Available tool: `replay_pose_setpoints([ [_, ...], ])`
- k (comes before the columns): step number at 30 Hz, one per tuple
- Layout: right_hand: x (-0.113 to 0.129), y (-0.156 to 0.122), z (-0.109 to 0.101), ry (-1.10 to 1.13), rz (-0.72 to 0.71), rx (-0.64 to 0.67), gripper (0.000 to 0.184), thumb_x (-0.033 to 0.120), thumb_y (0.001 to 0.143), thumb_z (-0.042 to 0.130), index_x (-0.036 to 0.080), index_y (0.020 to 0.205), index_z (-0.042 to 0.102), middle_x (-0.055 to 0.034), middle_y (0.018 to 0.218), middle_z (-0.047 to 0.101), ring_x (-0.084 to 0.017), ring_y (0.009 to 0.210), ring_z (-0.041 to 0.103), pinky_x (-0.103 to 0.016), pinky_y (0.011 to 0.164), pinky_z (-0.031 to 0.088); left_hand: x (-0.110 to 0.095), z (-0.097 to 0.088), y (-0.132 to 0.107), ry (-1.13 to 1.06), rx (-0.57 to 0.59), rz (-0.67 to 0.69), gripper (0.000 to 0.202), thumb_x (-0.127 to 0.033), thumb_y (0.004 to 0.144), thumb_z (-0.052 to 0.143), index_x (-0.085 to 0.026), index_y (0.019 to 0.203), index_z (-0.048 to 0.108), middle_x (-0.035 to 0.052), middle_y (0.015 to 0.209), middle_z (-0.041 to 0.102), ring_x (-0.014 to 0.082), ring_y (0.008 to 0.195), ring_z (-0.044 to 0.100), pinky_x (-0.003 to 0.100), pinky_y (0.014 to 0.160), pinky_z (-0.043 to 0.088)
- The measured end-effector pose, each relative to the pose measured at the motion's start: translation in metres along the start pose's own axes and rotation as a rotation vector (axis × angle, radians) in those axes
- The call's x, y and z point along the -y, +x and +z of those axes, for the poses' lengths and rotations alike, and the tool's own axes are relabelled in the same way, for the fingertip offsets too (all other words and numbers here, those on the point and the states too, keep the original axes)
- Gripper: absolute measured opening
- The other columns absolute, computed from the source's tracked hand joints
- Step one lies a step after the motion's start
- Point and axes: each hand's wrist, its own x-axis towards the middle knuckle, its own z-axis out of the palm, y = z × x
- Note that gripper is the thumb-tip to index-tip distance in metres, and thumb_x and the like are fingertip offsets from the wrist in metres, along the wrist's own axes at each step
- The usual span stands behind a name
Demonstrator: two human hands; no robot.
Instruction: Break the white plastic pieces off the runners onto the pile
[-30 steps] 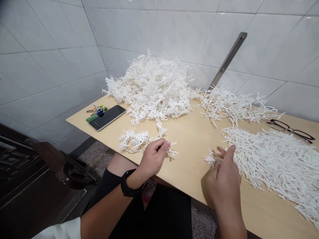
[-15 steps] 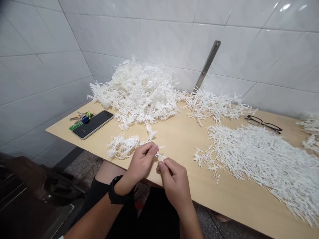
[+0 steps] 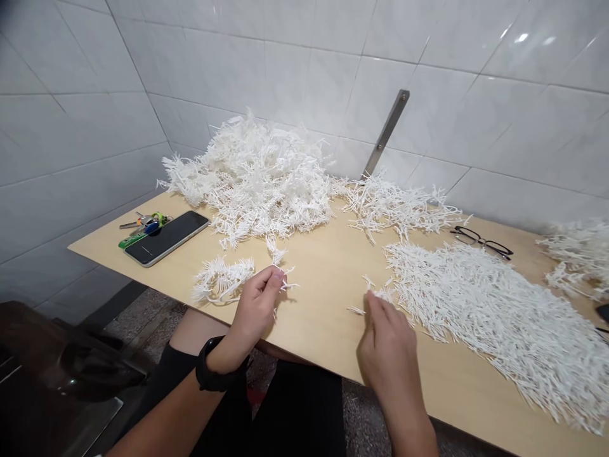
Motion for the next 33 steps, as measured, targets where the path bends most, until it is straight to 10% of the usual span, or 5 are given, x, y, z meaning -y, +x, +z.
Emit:
replay_pose_setpoints([
  [4,0.007,-0.002,-0.006,0.172,0.143,-0.085,0.041,0.028,0.091,0.048,0.017,0.127,0.063,-0.0178,0.124,0.065,-0.034,0.114,0.060,-0.058,0.098,0.047,0.001,0.000,0.000,0.011,-0.015,0.005,0.034,-0.041,0.095,0.044,-0.018,0.070,0.047,-0.0017,0.067,0.043,0.0130,0.065,0.041,0.025,0.062,0.033],
  [10,0.032,-0.004,0.001,0.927,0.302,0.587,0.046,0.045,0.095,0.056,0.028,0.138,0.057,-0.0123,0.140,0.059,-0.025,0.122,0.061,-0.045,0.101,0.052,0.001,-0.001,-0.001,0.018,-0.008,0.002,0.035,-0.041,0.095,0.044,-0.018,0.069,0.047,-0.0020,0.066,0.043,0.0127,0.064,0.042,0.025,0.062,0.034],
  [20,-0.023,0.029,-0.007,0.135,0.078,0.166,0.053,0.044,0.090,0.059,0.019,0.137,0.058,-0.0137,0.156,0.040,-0.035,0.144,0.034,-0.058,0.118,0.026,0.001,0.000,0.001,-0.024,0.041,-0.027,0.031,-0.039,0.093,0.049,-0.017,0.072,0.055,-0.0015,0.065,0.049,0.0129,0.065,0.045,0.024,0.063,0.035],
  [26,0.053,-0.002,0.009,0.612,0.092,0.291,0.040,0.041,0.094,0.056,0.023,0.130,0.056,-0.0114,0.115,0.071,-0.022,0.097,0.070,-0.038,0.085,0.059,-0.001,0.004,-0.005,0.067,0.242,0.078,0.030,-0.039,0.095,0.053,-0.017,0.077,0.064,0.0004,0.070,0.059,0.0134,0.068,0.053,0.025,0.065,0.038],
  [33,0.071,0.012,0.022,0.885,0.279,0.161,0.025,0.044,0.085,0.068,0.020,0.089,0.066,-0.0001,0.063,0.063,-0.013,0.054,0.058,-0.023,0.051,0.052,-0.010,0.002,-0.007,0.238,0.381,0.220,0.023,-0.030,0.094,0.055,-0.016,0.082,0.069,0.0034,0.081,0.067,0.0151,0.079,0.060,0.025,0.073,0.043],
])
